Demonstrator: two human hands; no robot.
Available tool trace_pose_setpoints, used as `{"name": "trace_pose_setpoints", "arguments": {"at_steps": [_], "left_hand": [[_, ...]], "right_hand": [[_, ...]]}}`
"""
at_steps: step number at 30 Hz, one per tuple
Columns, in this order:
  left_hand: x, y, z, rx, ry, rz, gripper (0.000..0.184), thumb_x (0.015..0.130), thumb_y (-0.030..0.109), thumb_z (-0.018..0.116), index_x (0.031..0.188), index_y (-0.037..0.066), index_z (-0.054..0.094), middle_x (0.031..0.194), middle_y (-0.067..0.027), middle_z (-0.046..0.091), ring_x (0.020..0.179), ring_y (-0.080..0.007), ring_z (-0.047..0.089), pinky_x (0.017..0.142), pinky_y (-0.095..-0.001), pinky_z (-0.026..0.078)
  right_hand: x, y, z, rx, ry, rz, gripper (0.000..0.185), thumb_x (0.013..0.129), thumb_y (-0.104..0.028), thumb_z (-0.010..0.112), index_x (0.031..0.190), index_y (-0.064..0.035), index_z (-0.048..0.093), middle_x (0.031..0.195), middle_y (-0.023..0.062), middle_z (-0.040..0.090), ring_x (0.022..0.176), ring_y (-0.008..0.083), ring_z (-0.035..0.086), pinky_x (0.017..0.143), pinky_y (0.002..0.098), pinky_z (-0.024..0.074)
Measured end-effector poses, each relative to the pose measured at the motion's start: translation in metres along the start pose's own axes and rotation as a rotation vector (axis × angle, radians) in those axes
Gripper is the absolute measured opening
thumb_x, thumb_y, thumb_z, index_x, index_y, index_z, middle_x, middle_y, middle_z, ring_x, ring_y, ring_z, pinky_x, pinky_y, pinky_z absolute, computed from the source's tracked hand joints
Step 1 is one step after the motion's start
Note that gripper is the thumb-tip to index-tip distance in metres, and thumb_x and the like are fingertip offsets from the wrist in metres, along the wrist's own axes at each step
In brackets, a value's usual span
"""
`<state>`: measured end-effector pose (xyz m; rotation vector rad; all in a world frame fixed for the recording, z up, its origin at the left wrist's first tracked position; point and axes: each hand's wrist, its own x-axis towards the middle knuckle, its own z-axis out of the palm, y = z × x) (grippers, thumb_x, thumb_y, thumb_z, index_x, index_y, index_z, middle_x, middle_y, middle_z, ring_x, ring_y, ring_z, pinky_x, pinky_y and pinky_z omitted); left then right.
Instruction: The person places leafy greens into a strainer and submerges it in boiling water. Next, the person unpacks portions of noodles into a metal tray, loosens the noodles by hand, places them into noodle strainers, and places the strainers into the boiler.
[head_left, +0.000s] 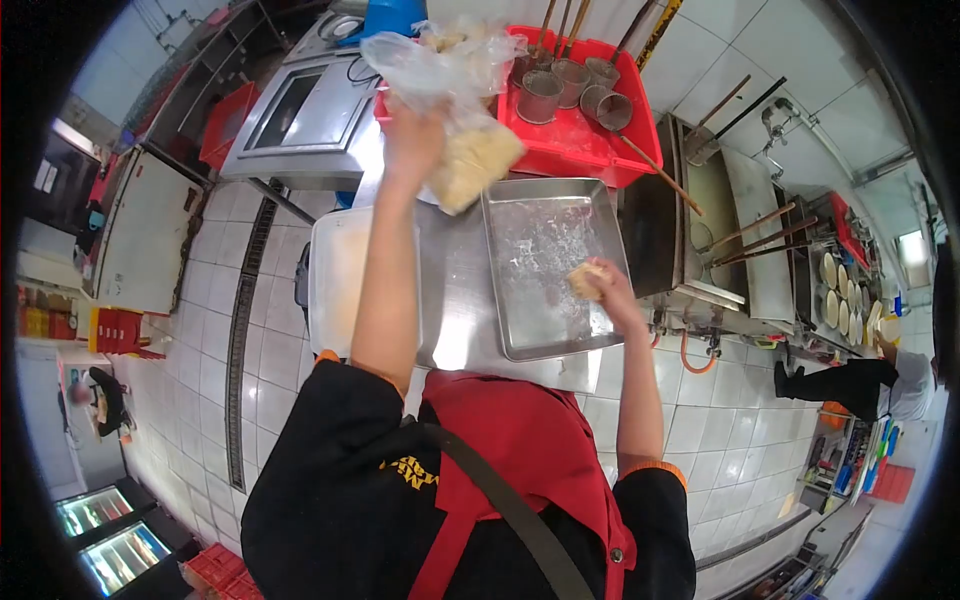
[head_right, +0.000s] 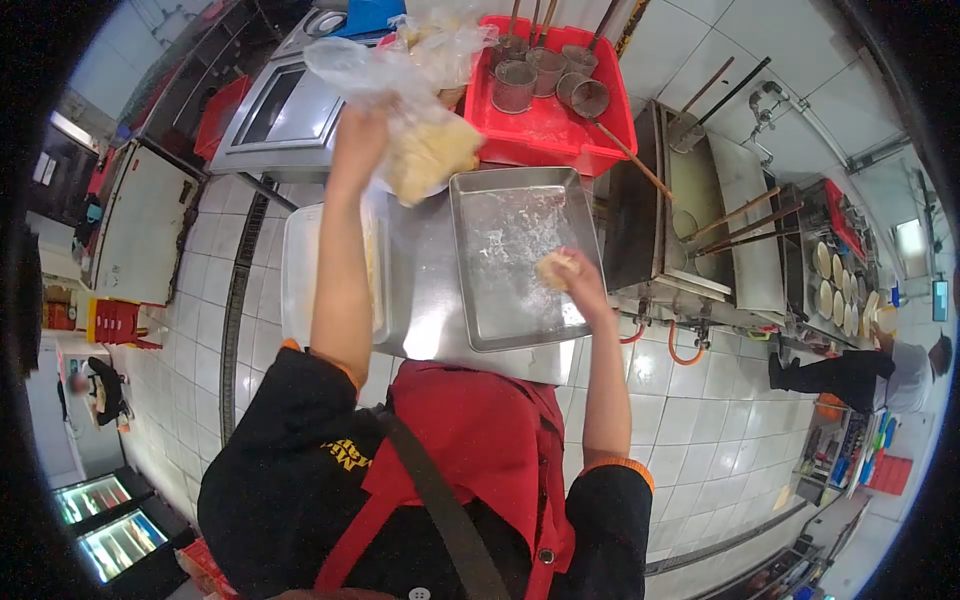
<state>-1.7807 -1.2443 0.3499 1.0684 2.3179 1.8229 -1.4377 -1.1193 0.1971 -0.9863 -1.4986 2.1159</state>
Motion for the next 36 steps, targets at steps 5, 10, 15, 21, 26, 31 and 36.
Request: {"name": "trace_pose_setpoints", "arguments": {"at_steps": [5, 10, 15, 21, 26, 31, 36], "left_hand": [[0.060, -0.065, -0.009, -0.115, 0.034, -0.174, 0.030, 0.088, 0.022, 0.047, 0.098, -0.003, 0.061, 0.088, -0.0138, 0.065, 0.084, -0.0234, 0.061, 0.075, -0.0332, 0.044], [0.061, -0.139, -0.007, 0.352, 0.064, -0.315, 0.037, 0.084, 0.028, 0.049, 0.105, -0.002, 0.057, 0.098, -0.0212, 0.062, 0.093, -0.0332, 0.060, 0.081, -0.0388, 0.045], [0.050, -0.187, -0.003, 0.652, -0.276, -0.440, 0.046, 0.079, 0.029, 0.054, 0.115, 0.000, 0.052, 0.114, -0.0265, 0.054, 0.109, -0.0370, 0.052, 0.093, -0.0429, 0.040], [0.036, -0.176, -0.004, 1.001, -0.612, -0.126, 0.066, 0.068, 0.039, 0.070, 0.118, 0.000, 0.051, 0.123, -0.0215, 0.051, 0.113, -0.0330, 0.049, 0.096, -0.0388, 0.039], [0.027, -0.097, -0.010, 0.838, -0.508, -0.104, 0.077, 0.068, 0.048, 0.069, 0.129, 0.008, 0.043, 0.134, -0.0187, 0.040, 0.124, -0.0358, 0.037, 0.100, -0.0431, 0.034], [-0.008, -0.094, 0.010, 0.677, 0.024, 0.240, 0.061, 0.075, 0.037, 0.065, 0.124, 0.007, 0.046, 0.127, -0.0248, 0.042, 0.119, -0.0393, 0.038, 0.098, -0.0466, 0.032], [-0.119, -0.028, 0.077, 0.406, -0.024, 0.299, 0.048, 0.078, 0.019, 0.060, 0.120, -0.001, 0.047, 0.132, -0.0229, 0.039, 0.125, -0.0375, 0.034, 0.105, -0.0441, 0.025]], "right_hand": [[0.016, 0.059, 0.001, -0.697, 0.162, -0.268, 0.031, 0.080, -0.023, 0.061, 0.108, -0.0081, 0.058, 0.108, 0.0150, 0.059, 0.101, 0.0292, 0.057, 0.086, 0.0346, 0.0430], [0.002, 0.045, 0.006, -0.797, 0.196, -0.328, 0.038, 0.077, -0.020, 0.064, 0.112, -0.0098, 0.057, 0.117, 0.0166, 0.054, 0.112, 0.0309, 0.050, 0.093, 0.0358, 0.0394], [-0.023, 0.029, 0.018, -1.020, 0.080, -0.466, 0.045, 0.071, -0.016, 0.068, 0.115, -0.0104, 0.056, 0.125, 0.0182, 0.047, 0.119, 0.0335, 0.043, 0.098, 0.0379, 0.0360], [-0.010, 0.040, 0.009, -0.918, 0.109, -0.390, 0.050, 0.072, -0.012, 0.068, 0.119, -0.0082, 0.052, 0.118, 0.0127, 0.054, 0.110, 0.0312, 0.051, 0.093, 0.0367, 0.0414], [-0.005, 0.051, -0.001, 0.362, 0.038, 0.029, 0.039, 0.082, -0.025, 0.061, 0.116, -0.0055, 0.053, 0.111, 0.0091, 0.056, 0.102, 0.0230, 0.056, 0.081, 0.0349, 0.0481], [-0.013, 0.046, 0.004, -1.009, 0.372, -0.441, 0.049, 0.081, -0.031, 0.062, 0.120, -0.0046, 0.050, 0.114, 0.0180, 0.054, 0.104, 0.0341, 0.053, 0.087, 0.0395, 0.0428], [-0.011, 0.044, 0.006, -0.983, 0.343, -0.383, 0.039, 0.078, -0.022, 0.063, 0.114, -0.0080, 0.055, 0.108, 0.0157, 0.058, 0.101, 0.0323, 0.056, 0.086, 0.0376, 0.0437]]}}
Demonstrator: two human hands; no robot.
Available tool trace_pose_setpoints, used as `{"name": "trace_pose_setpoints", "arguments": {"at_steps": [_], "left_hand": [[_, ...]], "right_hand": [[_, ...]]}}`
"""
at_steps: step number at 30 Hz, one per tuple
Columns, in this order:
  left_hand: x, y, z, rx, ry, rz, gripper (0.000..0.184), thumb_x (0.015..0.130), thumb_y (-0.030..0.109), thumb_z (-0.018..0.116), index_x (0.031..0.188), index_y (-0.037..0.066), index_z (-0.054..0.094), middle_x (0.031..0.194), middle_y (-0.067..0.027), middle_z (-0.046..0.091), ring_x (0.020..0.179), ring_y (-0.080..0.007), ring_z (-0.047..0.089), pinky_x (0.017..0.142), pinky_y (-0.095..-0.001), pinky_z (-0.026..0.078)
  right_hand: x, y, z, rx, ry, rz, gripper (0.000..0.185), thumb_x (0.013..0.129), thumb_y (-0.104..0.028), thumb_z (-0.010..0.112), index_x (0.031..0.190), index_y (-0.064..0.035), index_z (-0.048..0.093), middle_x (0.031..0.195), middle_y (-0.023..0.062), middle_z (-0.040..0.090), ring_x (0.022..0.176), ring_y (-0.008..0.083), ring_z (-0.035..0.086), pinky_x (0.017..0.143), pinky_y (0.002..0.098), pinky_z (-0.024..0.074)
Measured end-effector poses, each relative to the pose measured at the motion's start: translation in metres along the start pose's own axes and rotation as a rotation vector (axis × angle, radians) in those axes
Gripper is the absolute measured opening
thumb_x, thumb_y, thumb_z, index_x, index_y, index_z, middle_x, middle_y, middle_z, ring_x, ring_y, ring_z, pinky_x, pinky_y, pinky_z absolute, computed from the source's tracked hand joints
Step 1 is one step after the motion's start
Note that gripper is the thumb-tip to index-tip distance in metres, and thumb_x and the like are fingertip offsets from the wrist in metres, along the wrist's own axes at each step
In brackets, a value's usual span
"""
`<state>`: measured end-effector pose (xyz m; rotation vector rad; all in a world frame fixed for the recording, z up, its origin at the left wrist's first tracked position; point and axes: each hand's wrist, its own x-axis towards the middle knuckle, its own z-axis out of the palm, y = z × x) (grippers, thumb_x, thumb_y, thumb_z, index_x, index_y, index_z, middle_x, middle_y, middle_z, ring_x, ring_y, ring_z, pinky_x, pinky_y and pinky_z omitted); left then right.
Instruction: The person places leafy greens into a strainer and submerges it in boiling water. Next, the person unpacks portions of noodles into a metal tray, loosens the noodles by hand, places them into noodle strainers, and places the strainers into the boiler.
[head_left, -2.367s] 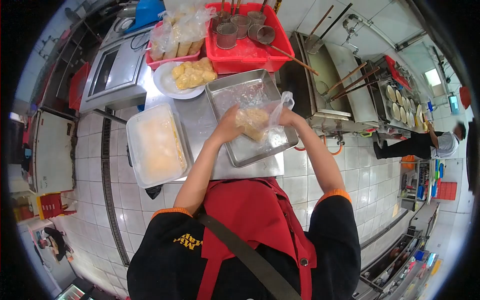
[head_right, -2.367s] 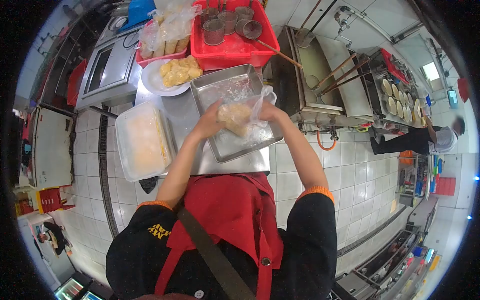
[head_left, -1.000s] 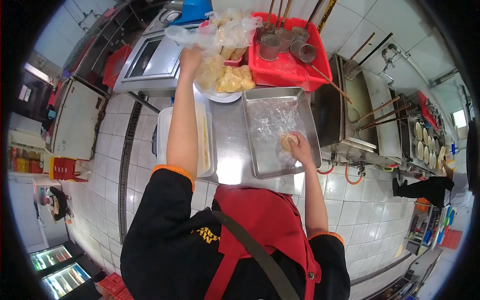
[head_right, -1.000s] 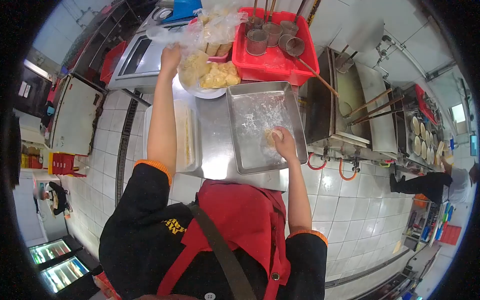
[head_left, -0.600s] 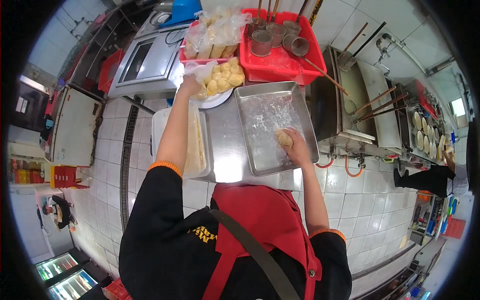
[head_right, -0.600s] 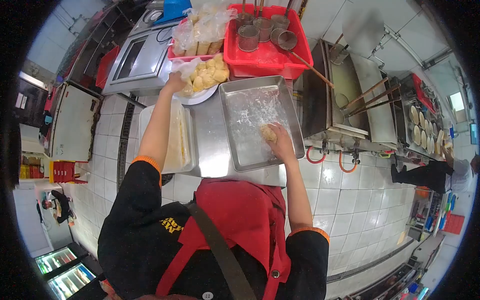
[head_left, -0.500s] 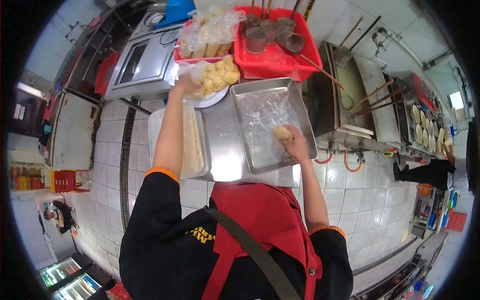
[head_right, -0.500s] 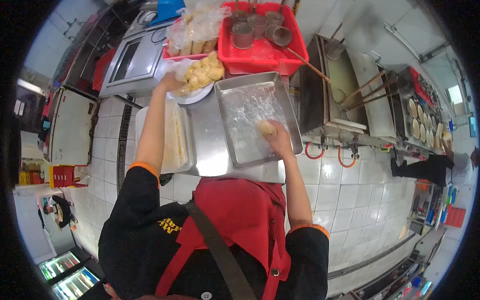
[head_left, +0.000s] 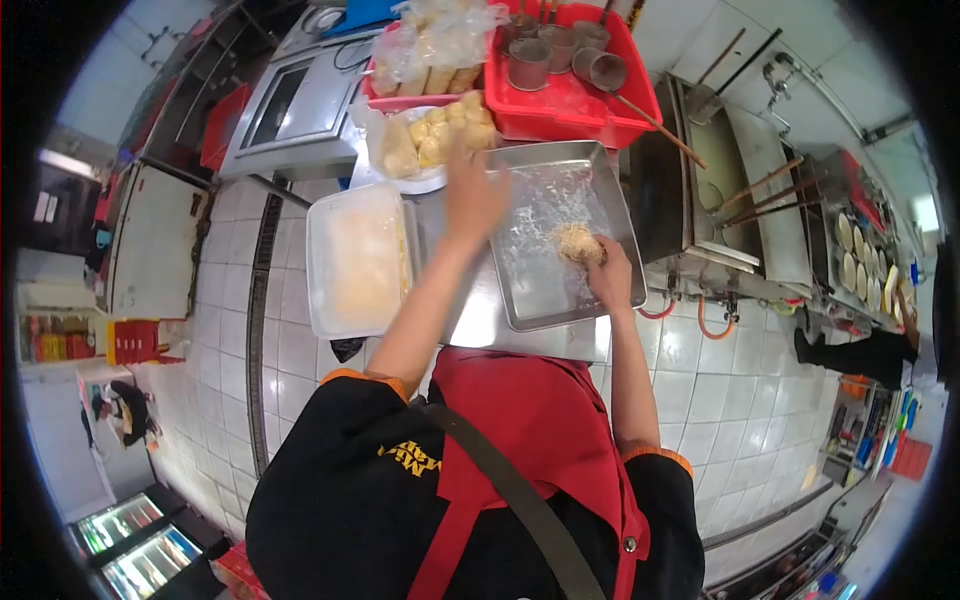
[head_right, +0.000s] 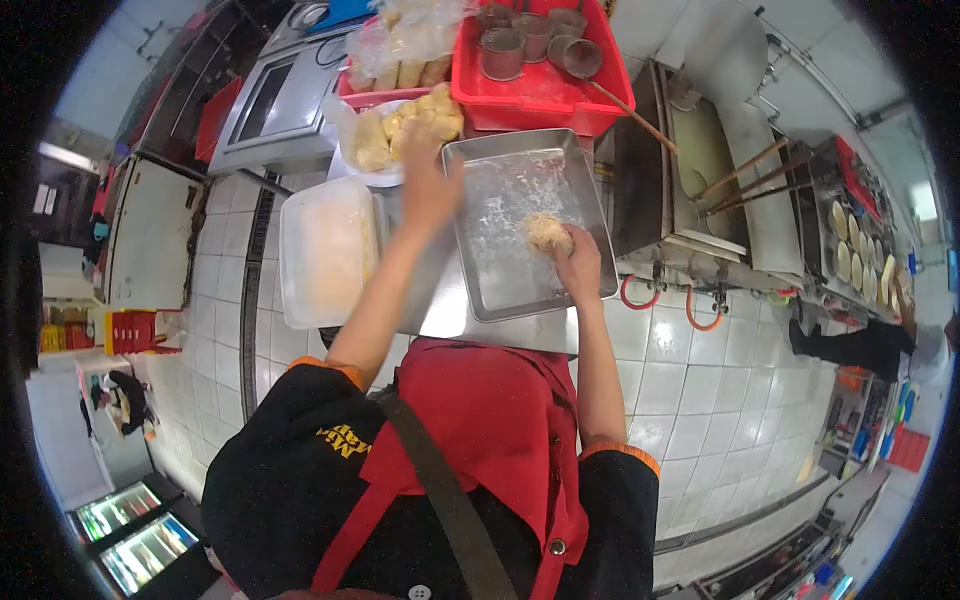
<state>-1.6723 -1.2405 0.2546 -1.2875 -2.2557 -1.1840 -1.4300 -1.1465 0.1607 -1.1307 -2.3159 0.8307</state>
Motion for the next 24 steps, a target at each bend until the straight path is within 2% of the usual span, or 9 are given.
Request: {"name": "trace_pose_setpoints", "arguments": {"at_steps": [3, 6, 7, 8, 10, 16, 19, 23, 24], "left_hand": [[-0.062, 0.020, 0.045, -0.502, -0.599, -0.079, 0.058, 0.074, 0.014, 0.058, 0.128, 0.002, 0.041, 0.131, -0.0219, 0.040, 0.127, -0.0325, 0.033, 0.107, -0.0388, 0.025], [-0.105, 0.018, 0.102, -0.610, -0.664, -0.106, 0.059, 0.074, 0.011, 0.060, 0.127, -0.002, 0.038, 0.123, -0.0216, 0.047, 0.118, -0.0334, 0.043, 0.102, -0.0378, 0.032], [-0.102, 0.026, 0.099, -0.875, -0.816, -0.418, 0.061, 0.077, 0.010, 0.062, 0.130, -0.001, 0.035, 0.118, -0.0156, 0.052, 0.110, -0.0269, 0.051, 0.094, -0.0338, 0.041], [-0.097, 0.032, 0.094, -0.890, -0.828, -0.398, 0.061, 0.077, 0.010, 0.062, 0.130, -0.001, 0.035, 0.118, -0.0156, 0.052, 0.110, -0.0269, 0.051, 0.094, -0.0338, 0.041], [-0.085, 0.038, 0.080, -1.349, -0.791, -0.693, 0.053, 0.081, 0.007, 0.060, 0.128, -0.002, 0.037, 0.115, -0.0109, 0.054, 0.101, -0.0207, 0.057, 0.085, -0.0293, 0.048], [-0.049, 0.031, 0.050, -1.513, -0.904, -0.762, 0.036, 0.088, 0.008, 0.053, 0.123, 0.005, 0.044, 0.113, -0.0079, 0.055, 0.099, -0.0167, 0.057, 0.082, -0.0329, 0.051], [-0.049, 0.034, 0.052, -1.429, -0.925, -0.685, 0.034, 0.089, 0.011, 0.053, 0.122, 0.006, 0.043, 0.111, -0.0071, 0.055, 0.098, -0.0161, 0.057, 0.079, -0.0327, 0.051], [-0.049, 0.045, 0.039, -1.387, -0.877, -0.668, 0.036, 0.089, 0.011, 0.055, 0.122, 0.009, 0.041, 0.113, -0.0070, 0.053, 0.099, -0.0155, 0.056, 0.079, -0.0292, 0.050], [-0.050, 0.048, 0.034, -1.462, -0.897, -0.663, 0.039, 0.088, 0.010, 0.056, 0.124, 0.010, 0.039, 0.115, -0.0074, 0.052, 0.101, -0.0153, 0.055, 0.080, -0.0291, 0.049]], "right_hand": [[0.007, 0.016, 0.012, 0.150, 0.024, 0.095, 0.033, 0.077, -0.018, 0.063, 0.108, -0.0082, 0.058, 0.099, 0.0152, 0.062, 0.094, 0.0320, 0.060, 0.082, 0.0362, 0.0464], [0.016, 0.056, 0.030, 0.476, -0.047, 0.254, 0.029, 0.079, -0.018, 0.065, 0.104, -0.0045, 0.058, 0.091, 0.0105, 0.066, 0.083, 0.0195, 0.063, 0.073, 0.0306, 0.0486], [0.011, 0.039, 0.018, 0.704, -0.076, 0.295, 0.027, 0.081, -0.018, 0.063, 0.103, -0.0034, 0.058, 0.090, 0.0081, 0.065, 0.081, 0.0164, 0.062, 0.071, 0.0292, 0.0482], [0.008, 0.011, 0.002, 0.933, -0.107, 0.324, 0.025, 0.084, -0.018, 0.061, 0.102, -0.0022, 0.058, 0.089, 0.0057, 0.065, 0.080, 0.0132, 0.060, 0.070, 0.0278, 0.0477], [0.006, -0.014, -0.018, 0.908, -0.053, 0.298, 0.025, 0.085, -0.018, 0.060, 0.103, -0.0017, 0.057, 0.087, 0.0034, 0.063, 0.077, 0.0092, 0.058, 0.068, 0.0246, 0.0458], [0.009, -0.032, -0.042, 0.725, 0.068, 0.188, 0.028, 0.084, -0.018, 0.062, 0.105, 0.0004, 0.057, 0.091, 0.0039, 0.062, 0.085, 0.0104, 0.057, 0.076, 0.0245, 0.0446], [0.010, -0.065, -0.059, 0.364, 0.095, -0.206, 0.035, 0.075, -0.012, 0.069, 0.108, -0.0036, 0.059, 0.104, 0.0097, 0.061, 0.097, 0.0178, 0.058, 0.084, 0.0295, 0.0440], [0.014, -0.062, -0.051, 0.641, 0.045, -0.056, 0.033, 0.076, -0.011, 0.068, 0.107, -0.0060, 0.060, 0.108, 0.0089, 0.060, 0.100, 0.0183, 0.057, 0.084, 0.0298, 0.0440], [0.014, -0.063, -0.051, 0.334, 0.180, -0.207, 0.031, 0.077, -0.008, 0.066, 0.107, -0.0043, 0.059, 0.107, 0.0081, 0.060, 0.099, 0.0167, 0.057, 0.084, 0.0284, 0.0440]]}}
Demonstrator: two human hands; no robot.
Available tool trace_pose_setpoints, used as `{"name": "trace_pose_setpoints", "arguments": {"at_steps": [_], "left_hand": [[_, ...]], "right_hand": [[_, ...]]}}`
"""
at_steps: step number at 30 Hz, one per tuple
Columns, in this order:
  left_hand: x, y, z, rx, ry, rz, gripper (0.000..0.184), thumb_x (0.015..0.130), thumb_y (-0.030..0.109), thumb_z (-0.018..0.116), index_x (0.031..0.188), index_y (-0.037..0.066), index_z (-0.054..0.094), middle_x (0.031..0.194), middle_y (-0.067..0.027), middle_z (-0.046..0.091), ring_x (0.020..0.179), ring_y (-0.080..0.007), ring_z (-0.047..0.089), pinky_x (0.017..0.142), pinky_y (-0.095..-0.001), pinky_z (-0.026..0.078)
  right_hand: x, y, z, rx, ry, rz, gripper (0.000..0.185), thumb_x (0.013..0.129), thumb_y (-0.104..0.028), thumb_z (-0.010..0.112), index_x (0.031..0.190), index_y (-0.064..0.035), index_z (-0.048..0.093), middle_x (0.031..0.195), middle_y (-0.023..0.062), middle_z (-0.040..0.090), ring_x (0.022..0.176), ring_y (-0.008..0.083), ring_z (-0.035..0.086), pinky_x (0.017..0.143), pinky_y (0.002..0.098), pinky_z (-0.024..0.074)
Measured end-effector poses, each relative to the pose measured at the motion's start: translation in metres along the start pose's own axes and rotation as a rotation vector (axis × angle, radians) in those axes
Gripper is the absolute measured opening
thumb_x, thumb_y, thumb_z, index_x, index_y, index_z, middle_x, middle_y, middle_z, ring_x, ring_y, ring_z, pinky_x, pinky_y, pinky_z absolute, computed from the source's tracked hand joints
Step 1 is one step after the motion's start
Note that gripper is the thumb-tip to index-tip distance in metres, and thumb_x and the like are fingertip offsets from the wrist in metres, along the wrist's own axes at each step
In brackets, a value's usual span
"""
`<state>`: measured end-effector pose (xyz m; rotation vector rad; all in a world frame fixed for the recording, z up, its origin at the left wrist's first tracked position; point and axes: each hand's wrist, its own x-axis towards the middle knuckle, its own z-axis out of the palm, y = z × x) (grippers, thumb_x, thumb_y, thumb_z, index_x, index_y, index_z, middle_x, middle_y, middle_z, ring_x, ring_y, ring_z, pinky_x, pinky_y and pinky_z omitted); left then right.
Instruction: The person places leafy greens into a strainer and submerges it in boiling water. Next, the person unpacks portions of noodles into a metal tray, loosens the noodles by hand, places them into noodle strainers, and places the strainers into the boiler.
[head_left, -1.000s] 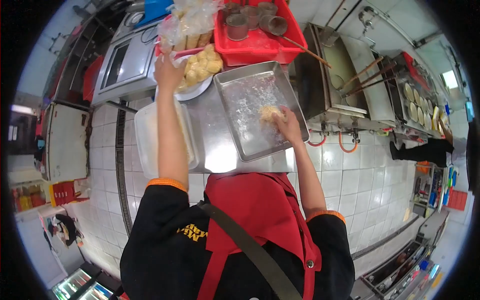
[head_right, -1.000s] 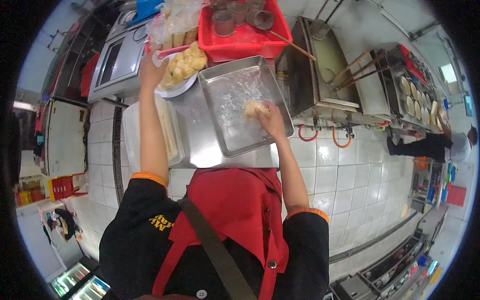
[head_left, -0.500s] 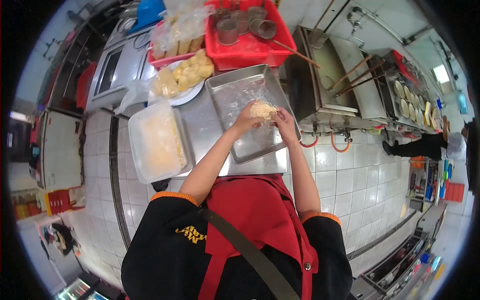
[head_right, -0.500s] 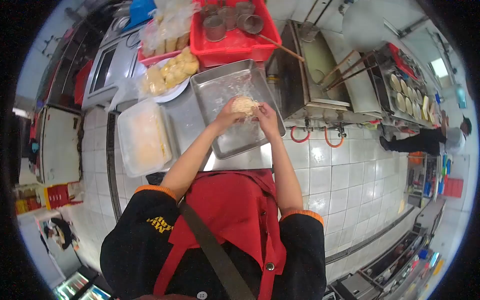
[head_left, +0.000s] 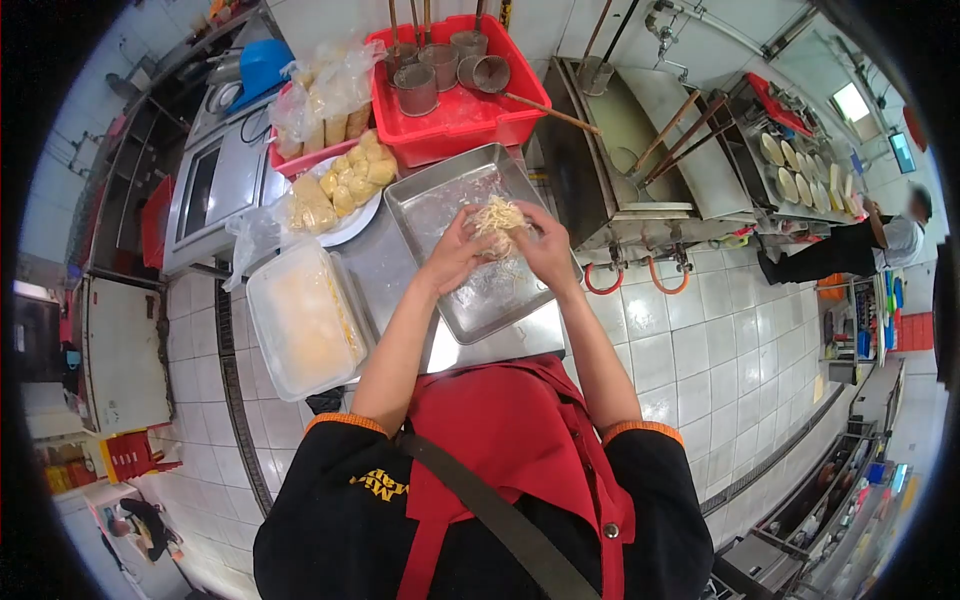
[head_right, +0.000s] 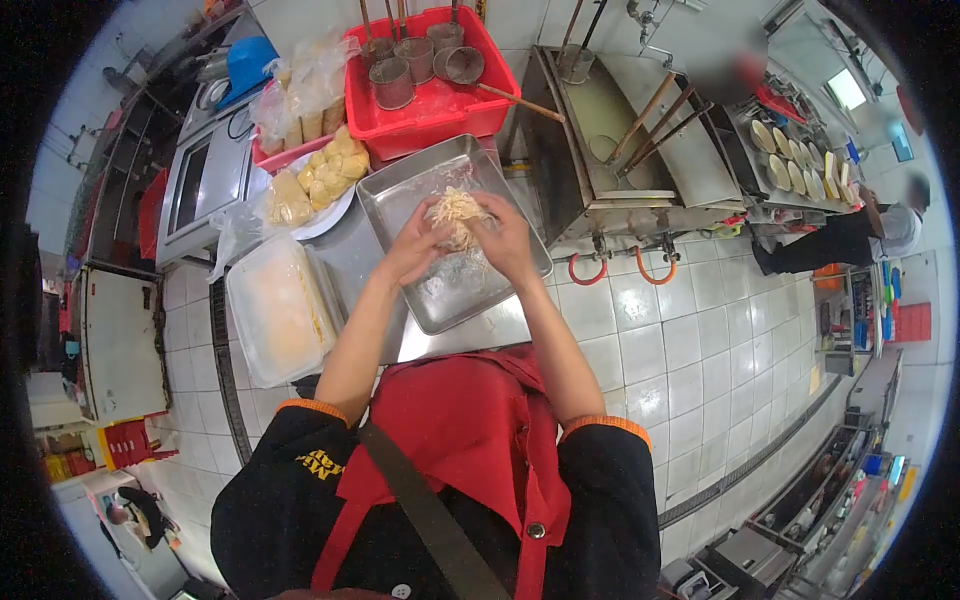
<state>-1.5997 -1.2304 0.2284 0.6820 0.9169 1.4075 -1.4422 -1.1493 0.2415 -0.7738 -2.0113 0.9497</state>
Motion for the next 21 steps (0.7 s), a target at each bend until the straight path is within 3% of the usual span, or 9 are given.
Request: {"name": "trace_pose_setpoints", "arguments": {"at_steps": [2, 4, 8, 11, 13, 14, 16, 19, 21], "left_hand": [[-0.002, -0.005, -0.003, -0.060, -0.042, -0.001, 0.043, 0.087, 0.009, 0.057, 0.125, 0.012, 0.038, 0.117, -0.0078, 0.050, 0.103, -0.0152, 0.054, 0.081, -0.0289, 0.049], [0.006, -0.008, -0.012, -0.088, 0.081, 0.107, 0.047, 0.085, 0.004, 0.057, 0.127, 0.010, 0.036, 0.118, -0.0083, 0.050, 0.106, -0.0165, 0.053, 0.084, -0.0311, 0.048], [0.006, -0.008, -0.017, -0.128, 0.022, 0.045, 0.047, 0.086, 0.002, 0.054, 0.128, 0.008, 0.035, 0.118, -0.0094, 0.051, 0.107, -0.0190, 0.053, 0.087, -0.0339, 0.047], [0.008, -0.003, -0.023, -0.234, -0.026, 0.106, 0.042, 0.088, 0.003, 0.049, 0.128, 0.005, 0.035, 0.119, -0.0101, 0.052, 0.108, -0.0208, 0.053, 0.088, -0.0350, 0.047], [0.003, 0.000, -0.021, -0.396, 0.038, -0.007, 0.040, 0.089, 0.003, 0.046, 0.127, 0.004, 0.038, 0.118, -0.0113, 0.053, 0.105, -0.0208, 0.055, 0.086, -0.0337, 0.048], [0.002, 0.002, -0.018, -0.397, 0.033, -0.008, 0.040, 0.089, 0.003, 0.046, 0.127, 0.004, 0.038, 0.118, -0.0113, 0.053, 0.105, -0.0208, 0.055, 0.086, -0.0337, 0.048], [0.000, 0.003, -0.015, -0.315, -0.014, -0.037, 0.038, 0.091, 0.007, 0.045, 0.128, 0.004, 0.038, 0.117, -0.0105, 0.053, 0.103, -0.0197, 0.056, 0.082, -0.0341, 0.050], [0.008, 0.003, -0.010, -0.285, 0.041, 0.008, 0.036, 0.092, 0.009, 0.045, 0.127, 0.004, 0.039, 0.117, -0.0093, 0.053, 0.102, -0.0173, 0.056, 0.080, -0.0323, 0.052], [0.003, 0.012, -0.006, -0.289, 0.020, 0.022, 0.036, 0.091, 0.008, 0.046, 0.126, 0.004, 0.039, 0.117, -0.0086, 0.053, 0.101, -0.0168, 0.056, 0.080, -0.0309, 0.051]], "right_hand": [[-0.003, -0.003, 0.002, -0.299, 0.067, -0.185, 0.030, 0.078, -0.006, 0.064, 0.107, -0.0027, 0.059, 0.106, 0.0074, 0.061, 0.098, 0.0151, 0.057, 0.083, 0.0270, 0.0440], [0.001, -0.006, 0.003, 0.590, -0.069, 0.304, 0.027, 0.081, -0.003, 0.059, 0.108, 0.0012, 0.057, 0.106, 0.0070, 0.061, 0.097, 0.0127, 0.056, 0.084, 0.0250, 0.0432], [0.004, -0.010, 0.000, 0.719, 0.024, 0.327, 0.030, 0.083, -0.001, 0.055, 0.112, 0.0042, 0.052, 0.108, 0.0082, 0.060, 0.098, 0.0121, 0.056, 0.087, 0.0246, 0.0421], [0.007, -0.005, -0.012, 0.501, -0.148, 0.420, 0.034, 0.083, -0.002, 0.055, 0.116, 0.0037, 0.049, 0.112, 0.0085, 0.058, 0.101, 0.0134, 0.055, 0.089, 0.0259, 0.0413], [0.006, -0.006, -0.016, 1.022, -0.114, 0.506, 0.040, 0.081, -0.005, 0.059, 0.119, 0.0015, 0.049, 0.107, 0.0096, 0.060, 0.098, 0.0164, 0.057, 0.089, 0.0275, 0.0417], [0.007, -0.008, -0.015, 1.019, -0.111, 0.504, 0.040, 0.081, -0.005, 0.059, 0.119, 0.0015, 0.049, 0.107, 0.0096, 0.060, 0.098, 0.0164, 0.057, 0.089, 0.0275, 0.0417], [0.008, -0.017, -0.009, 0.307, -0.015, 0.091, 0.041, 0.077, -0.008, 0.064, 0.117, -0.0013, 0.053, 0.106, 0.0107, 0.061, 0.099, 0.0179, 0.057, 0.088, 0.0288, 0.0423], [0.015, -0.023, -0.013, 0.142, -0.217, 0.109, 0.038, 0.074, -0.010, 0.067, 0.111, -0.0029, 0.058, 0.103, 0.0113, 0.062, 0.097, 0.0178, 0.058, 0.086, 0.0288, 0.0430], [0.018, -0.027, -0.011, 0.267, -0.148, 0.103, 0.038, 0.074, -0.007, 0.067, 0.110, -0.0025, 0.058, 0.104, 0.0090, 0.061, 0.096, 0.0152, 0.056, 0.087, 0.0281, 0.0425]]}}
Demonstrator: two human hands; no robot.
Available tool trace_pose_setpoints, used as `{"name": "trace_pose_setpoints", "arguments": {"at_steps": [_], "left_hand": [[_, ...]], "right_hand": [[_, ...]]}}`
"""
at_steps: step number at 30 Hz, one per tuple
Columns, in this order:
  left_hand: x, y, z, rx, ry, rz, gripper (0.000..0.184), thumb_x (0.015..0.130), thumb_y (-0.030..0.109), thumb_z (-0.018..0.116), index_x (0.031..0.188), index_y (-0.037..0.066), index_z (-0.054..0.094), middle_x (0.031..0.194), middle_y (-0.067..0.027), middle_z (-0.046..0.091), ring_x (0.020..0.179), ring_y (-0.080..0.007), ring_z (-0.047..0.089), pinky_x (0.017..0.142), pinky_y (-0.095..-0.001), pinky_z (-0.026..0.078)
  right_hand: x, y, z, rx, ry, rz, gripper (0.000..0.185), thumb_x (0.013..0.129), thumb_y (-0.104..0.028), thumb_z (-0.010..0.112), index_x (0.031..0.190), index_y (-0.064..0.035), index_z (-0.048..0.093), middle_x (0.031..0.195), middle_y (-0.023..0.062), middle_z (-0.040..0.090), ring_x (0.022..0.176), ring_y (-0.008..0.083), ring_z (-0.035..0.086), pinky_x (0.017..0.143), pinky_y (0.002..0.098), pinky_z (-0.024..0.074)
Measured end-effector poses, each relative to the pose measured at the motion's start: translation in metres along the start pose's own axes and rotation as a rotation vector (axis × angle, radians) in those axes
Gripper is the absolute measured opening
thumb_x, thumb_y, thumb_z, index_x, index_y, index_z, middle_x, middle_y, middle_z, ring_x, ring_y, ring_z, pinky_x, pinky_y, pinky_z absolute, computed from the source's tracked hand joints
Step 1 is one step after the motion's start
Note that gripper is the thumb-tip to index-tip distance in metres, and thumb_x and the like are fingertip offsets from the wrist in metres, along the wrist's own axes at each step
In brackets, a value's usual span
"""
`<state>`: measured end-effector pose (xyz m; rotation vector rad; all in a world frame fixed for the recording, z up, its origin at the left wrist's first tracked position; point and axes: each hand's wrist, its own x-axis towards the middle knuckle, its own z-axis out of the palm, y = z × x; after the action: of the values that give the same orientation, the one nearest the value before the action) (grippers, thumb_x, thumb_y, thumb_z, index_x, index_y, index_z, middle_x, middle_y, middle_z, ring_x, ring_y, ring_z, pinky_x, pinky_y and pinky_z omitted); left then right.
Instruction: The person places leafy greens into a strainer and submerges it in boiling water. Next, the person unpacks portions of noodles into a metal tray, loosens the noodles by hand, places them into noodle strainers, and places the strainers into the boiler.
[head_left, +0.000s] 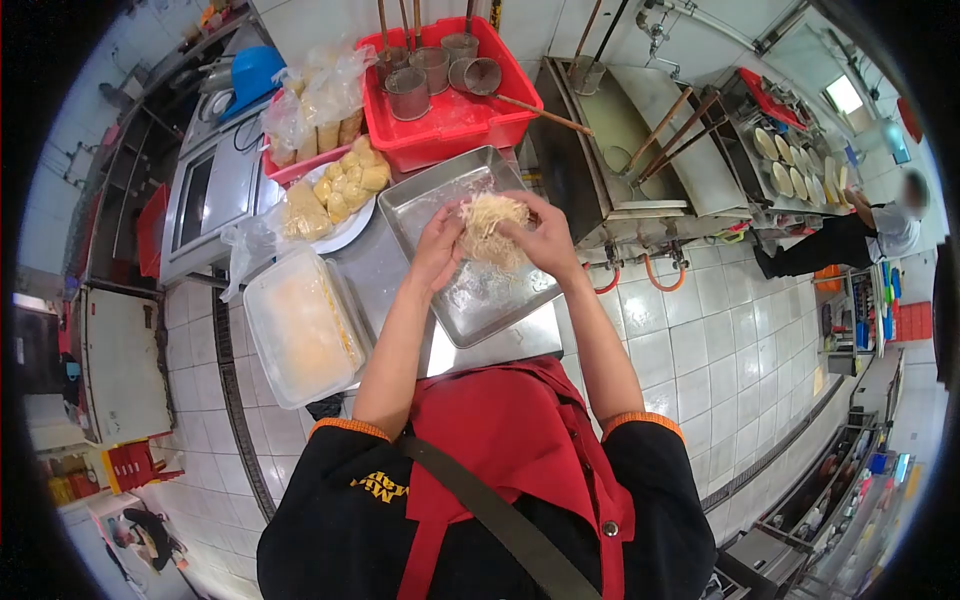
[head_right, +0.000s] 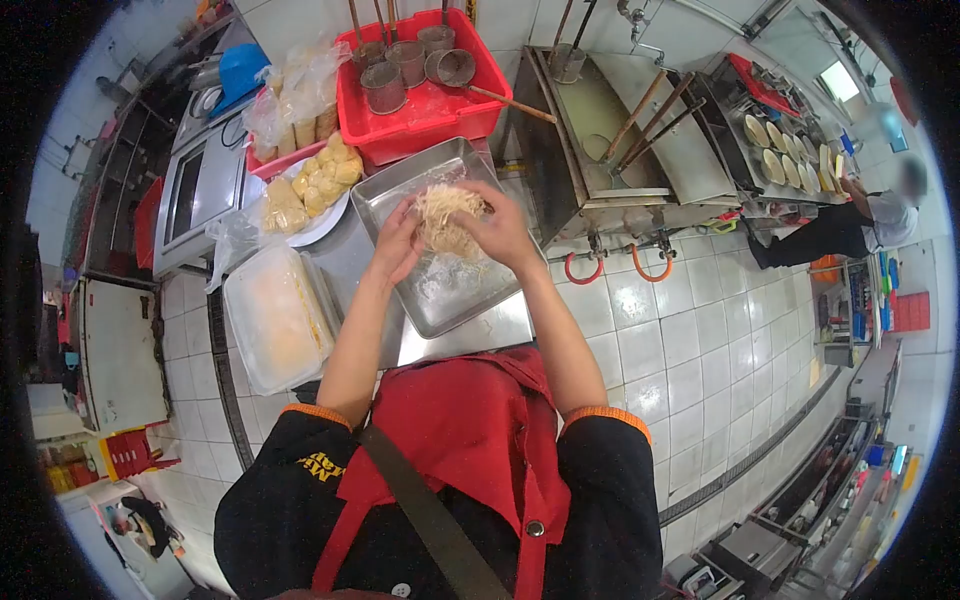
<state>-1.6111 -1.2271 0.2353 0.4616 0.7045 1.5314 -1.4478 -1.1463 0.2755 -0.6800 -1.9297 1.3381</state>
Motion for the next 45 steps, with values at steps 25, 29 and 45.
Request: {"name": "trace_pose_setpoints", "arguments": {"at_steps": [25, 29, 45], "left_hand": [[0.009, 0.014, 0.020, 0.378, 0.075, 0.191, 0.038, 0.078, -0.008, 0.054, 0.114, 0.002, 0.052, 0.107, -0.0045, 0.056, 0.096, -0.0094, 0.055, 0.075, -0.0224, 0.049], [0.003, 0.018, 0.028, 0.366, 0.089, 0.184, 0.039, 0.077, -0.011, 0.052, 0.114, 0.002, 0.053, 0.108, -0.0053, 0.055, 0.095, -0.0101, 0.055, 0.078, -0.0221, 0.047], [0.026, -0.059, -0.064, 1.014, 0.175, -0.081, 0.039, 0.078, 0.003, 0.051, 0.117, 0.000, 0.052, 0.117, -0.0154, 0.056, 0.110, -0.0277, 0.053, 0.094, -0.0347, 0.041]], "right_hand": [[0.010, -0.020, -0.008, -0.089, 0.063, -0.067, 0.027, 0.073, 0.001, 0.056, 0.100, 0.0035, 0.058, 0.106, 0.0087, 0.058, 0.100, 0.0142, 0.053, 0.088, 0.0262, 0.0408], [0.009, -0.025, -0.004, 0.150, 0.102, -0.135, 0.027, 0.072, 0.006, 0.054, 0.099, 0.0046, 0.059, 0.102, 0.0076, 0.059, 0.099, 0.0148, 0.055, 0.086, 0.0257, 0.0416], [-0.025, 0.119, 0.030, -0.688, -0.264, 0.044, 0.059, 0.065, -0.015, 0.071, 0.120, -0.0120, 0.051, 0.120, 0.0175, 0.050, 0.114, 0.0305, 0.046, 0.098, 0.0370, 0.0359]]}}
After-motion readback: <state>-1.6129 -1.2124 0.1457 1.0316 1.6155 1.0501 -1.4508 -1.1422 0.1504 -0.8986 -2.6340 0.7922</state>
